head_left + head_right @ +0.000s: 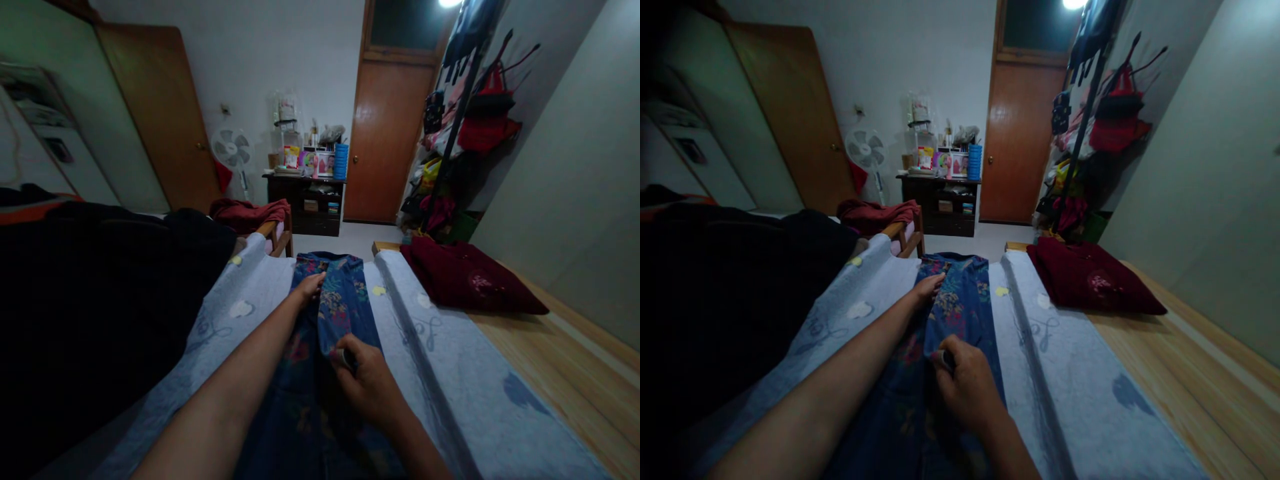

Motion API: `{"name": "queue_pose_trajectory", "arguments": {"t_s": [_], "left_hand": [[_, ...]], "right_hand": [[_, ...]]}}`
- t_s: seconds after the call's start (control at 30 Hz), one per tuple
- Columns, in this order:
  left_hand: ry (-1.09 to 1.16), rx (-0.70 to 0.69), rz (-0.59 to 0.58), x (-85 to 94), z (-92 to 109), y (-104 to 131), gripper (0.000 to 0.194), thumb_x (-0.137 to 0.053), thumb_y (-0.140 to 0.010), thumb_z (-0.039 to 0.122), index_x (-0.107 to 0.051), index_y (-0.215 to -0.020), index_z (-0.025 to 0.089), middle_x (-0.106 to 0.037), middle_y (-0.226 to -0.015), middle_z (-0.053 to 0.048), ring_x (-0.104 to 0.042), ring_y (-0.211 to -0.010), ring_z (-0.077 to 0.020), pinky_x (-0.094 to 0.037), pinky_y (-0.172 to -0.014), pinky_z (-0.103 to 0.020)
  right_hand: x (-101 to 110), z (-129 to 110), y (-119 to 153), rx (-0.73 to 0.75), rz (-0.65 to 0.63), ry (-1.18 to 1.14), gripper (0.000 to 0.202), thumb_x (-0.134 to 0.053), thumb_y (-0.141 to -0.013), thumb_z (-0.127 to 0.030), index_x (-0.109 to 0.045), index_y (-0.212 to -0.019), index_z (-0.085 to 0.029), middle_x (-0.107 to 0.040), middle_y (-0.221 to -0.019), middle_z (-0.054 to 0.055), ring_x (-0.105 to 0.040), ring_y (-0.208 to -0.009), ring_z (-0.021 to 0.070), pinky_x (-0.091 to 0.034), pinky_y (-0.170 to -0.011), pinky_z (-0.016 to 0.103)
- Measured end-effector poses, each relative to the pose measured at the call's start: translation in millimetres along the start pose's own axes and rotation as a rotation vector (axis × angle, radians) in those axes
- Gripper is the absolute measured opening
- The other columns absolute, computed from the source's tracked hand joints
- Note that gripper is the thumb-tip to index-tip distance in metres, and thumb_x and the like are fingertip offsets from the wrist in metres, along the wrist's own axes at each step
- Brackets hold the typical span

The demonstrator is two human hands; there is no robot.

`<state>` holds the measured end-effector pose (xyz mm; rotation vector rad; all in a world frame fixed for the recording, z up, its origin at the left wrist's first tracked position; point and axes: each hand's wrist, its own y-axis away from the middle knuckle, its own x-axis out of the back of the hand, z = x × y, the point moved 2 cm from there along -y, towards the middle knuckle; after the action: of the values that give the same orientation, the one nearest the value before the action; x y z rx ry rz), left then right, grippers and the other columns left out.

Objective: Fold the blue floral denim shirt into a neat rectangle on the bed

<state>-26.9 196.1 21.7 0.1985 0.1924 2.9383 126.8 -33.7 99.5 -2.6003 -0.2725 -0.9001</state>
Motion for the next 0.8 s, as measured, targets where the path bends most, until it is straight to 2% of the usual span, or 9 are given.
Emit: {"name": "queue_pose_trajectory", "arguments": {"t_s": [0.17,0.3,0.53,0.8], "left_hand": [[0.033,-0.008,0.022,1.6,-2,9,0.028,-0.072,-0.075,0.034,-0.067,-0.096,0.015,-0.074,-0.089,-0.006,-0.069,-0.085,-0.022,-0.055,-0.078,-0.033],[0.052,-0.02,0.07,7.3,-8,15,0.029,-0.075,-0.067,0.018,-0.065,-0.094,0.015,-0.074,-0.083,-0.003,-0.069,-0.076,-0.0194,-0.055,-0.076,-0.033],[0.101,-0.037,0.155,20.7,-18,39,0.031,-0.074,-0.064,0.011,-0.065,-0.094,0.015,-0.073,-0.079,-0.001,-0.069,-0.074,-0.0181,-0.055,-0.074,-0.03],[0.17,-0.024,0.205,21.2,-30,61,0.031,-0.069,-0.065,0.009,-0.062,-0.095,0.015,-0.072,-0.08,-0.003,-0.068,-0.069,-0.0169,-0.056,-0.074,-0.031]], "right_hand": [[-16,-4,4,0.032,-0.069,0.026,0.007,-0.051,-0.089,-0.02,-0.055,-0.083,-0.022,-0.061,-0.076,-0.002,-0.055,-0.068,0.0127,-0.032,-0.062,0.022],[-23,-9,7,0.022,-0.117,0.049,0.007,-0.051,-0.09,-0.02,-0.057,-0.086,-0.021,-0.064,-0.08,-0.001,-0.058,-0.072,0.0131,-0.033,-0.064,0.023],[-31,-17,15,0.011,-0.19,0.079,0.006,-0.052,-0.089,-0.019,-0.057,-0.087,-0.022,-0.065,-0.084,0.0,-0.059,-0.076,0.0133,-0.032,-0.066,0.023],[-39,-22,24,-0.014,-0.241,0.107,0.007,-0.054,-0.085,-0.017,-0.058,-0.088,-0.022,-0.066,-0.087,0.0,-0.06,-0.082,0.014,-0.032,-0.068,0.023]]}}
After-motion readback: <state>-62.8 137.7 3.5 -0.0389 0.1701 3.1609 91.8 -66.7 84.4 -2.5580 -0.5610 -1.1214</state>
